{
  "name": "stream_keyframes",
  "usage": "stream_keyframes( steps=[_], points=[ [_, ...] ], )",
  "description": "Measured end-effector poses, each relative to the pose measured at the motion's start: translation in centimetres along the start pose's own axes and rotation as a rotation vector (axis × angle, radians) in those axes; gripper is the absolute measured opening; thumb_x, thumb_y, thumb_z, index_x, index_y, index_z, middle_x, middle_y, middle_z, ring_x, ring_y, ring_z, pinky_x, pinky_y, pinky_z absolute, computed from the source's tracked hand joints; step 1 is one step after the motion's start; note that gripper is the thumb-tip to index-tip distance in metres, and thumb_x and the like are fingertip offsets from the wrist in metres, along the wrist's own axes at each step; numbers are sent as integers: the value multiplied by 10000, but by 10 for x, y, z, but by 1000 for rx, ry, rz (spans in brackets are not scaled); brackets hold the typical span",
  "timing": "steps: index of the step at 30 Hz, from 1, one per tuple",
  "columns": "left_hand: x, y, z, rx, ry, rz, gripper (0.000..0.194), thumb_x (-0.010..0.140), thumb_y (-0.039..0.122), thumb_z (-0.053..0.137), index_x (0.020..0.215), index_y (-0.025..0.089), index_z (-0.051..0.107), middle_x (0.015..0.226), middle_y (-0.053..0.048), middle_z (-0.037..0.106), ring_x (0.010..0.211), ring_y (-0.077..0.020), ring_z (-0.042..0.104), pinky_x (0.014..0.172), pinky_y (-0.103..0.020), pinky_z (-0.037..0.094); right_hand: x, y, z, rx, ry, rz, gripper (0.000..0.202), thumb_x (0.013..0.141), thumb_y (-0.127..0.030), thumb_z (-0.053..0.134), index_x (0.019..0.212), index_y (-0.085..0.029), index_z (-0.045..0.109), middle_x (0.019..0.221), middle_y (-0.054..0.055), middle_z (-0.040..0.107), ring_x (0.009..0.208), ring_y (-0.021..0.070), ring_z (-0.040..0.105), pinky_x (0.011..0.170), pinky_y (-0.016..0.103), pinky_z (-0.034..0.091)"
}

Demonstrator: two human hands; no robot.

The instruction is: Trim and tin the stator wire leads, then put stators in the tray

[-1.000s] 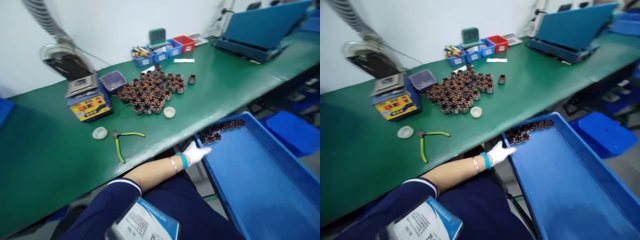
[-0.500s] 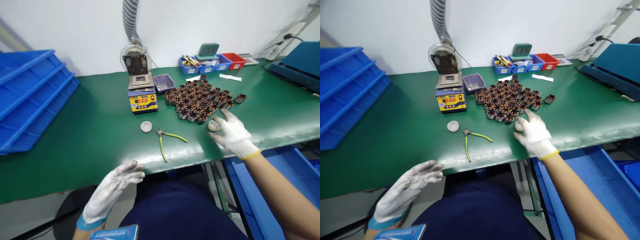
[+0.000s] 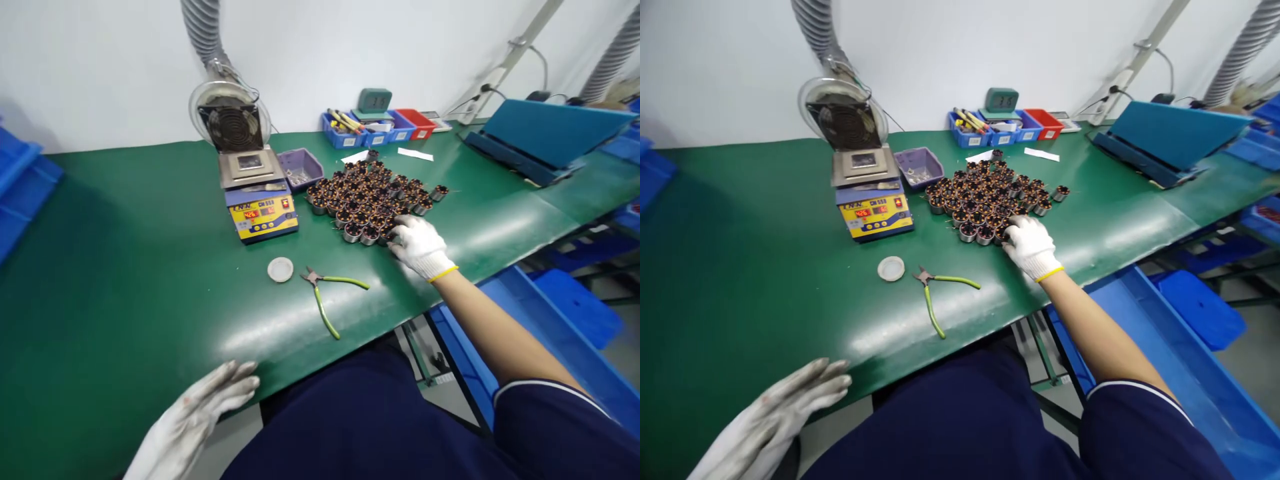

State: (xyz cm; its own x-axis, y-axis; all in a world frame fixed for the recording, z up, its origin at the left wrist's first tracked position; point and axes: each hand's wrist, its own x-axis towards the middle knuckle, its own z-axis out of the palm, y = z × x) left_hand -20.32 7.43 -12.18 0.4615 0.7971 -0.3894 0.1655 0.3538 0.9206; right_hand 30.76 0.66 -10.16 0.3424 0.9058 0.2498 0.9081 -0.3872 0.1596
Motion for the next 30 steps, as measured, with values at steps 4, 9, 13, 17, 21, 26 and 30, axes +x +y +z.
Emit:
stream_keyframes(
  steps=[4,9,13,17,21,26,30],
  points=[
    [12,39,34,39,-81,77,524,782,560,818,1209,259,777,1279,-143,742,1134,-370,733,984,-457,621,6,-4,7,27,55,-73,372,858,-325,672,1160,-117,736,1332,200,645,1176,366,609,994,484,503],
    [47,72,63,7,61,248,505,760,539,861,1090,167,770,1143,-159,786,943,-278,784,869,-374,652,12,3,11,31,-20,-29,293,876,-356,628,1019,-146,774,1261,171,678,1040,343,653,852,445,545],
    [71,91,92,-91,170,330,495,772,481,863,1089,129,720,1084,-149,785,741,-186,753,640,-267,618,-3,-8,-5,164,135,-148,226,845,-331,657,909,-136,751,1210,195,675,1028,349,663,835,471,566],
    [92,93,128,-148,-55,129,714,745,707,780,1197,173,639,1097,-136,763,586,-178,716,403,-236,505,-16,-73,-42,530,397,-528,153,939,-313,629,1003,-188,688,1242,150,664,1197,296,627,973,469,574],
    [106,82,150,-383,-298,-38,617,738,802,692,863,205,602,566,30,581,312,-113,486,276,-213,313,-12,-147,-64,748,444,-822,128,980,-291,605,973,-180,666,1190,145,687,1175,280,637,1016,489,562],
    [112,78,139,-501,-39,116,553,829,748,634,733,204,603,482,25,521,315,-70,382,313,-209,234,-18,-173,-59,999,311,-596,272,960,-335,673,1202,-213,655,1147,115,718,1033,241,710,851,380,627],
    [114,80,128,-504,-38,136,566,837,750,617,712,197,615,469,0,551,307,-72,361,334,-222,225,-20,-165,-57,1488,-41,-850,175,950,-361,713,1040,-212,699,1006,61,761,937,187,742,838,303,624]
  ],
)
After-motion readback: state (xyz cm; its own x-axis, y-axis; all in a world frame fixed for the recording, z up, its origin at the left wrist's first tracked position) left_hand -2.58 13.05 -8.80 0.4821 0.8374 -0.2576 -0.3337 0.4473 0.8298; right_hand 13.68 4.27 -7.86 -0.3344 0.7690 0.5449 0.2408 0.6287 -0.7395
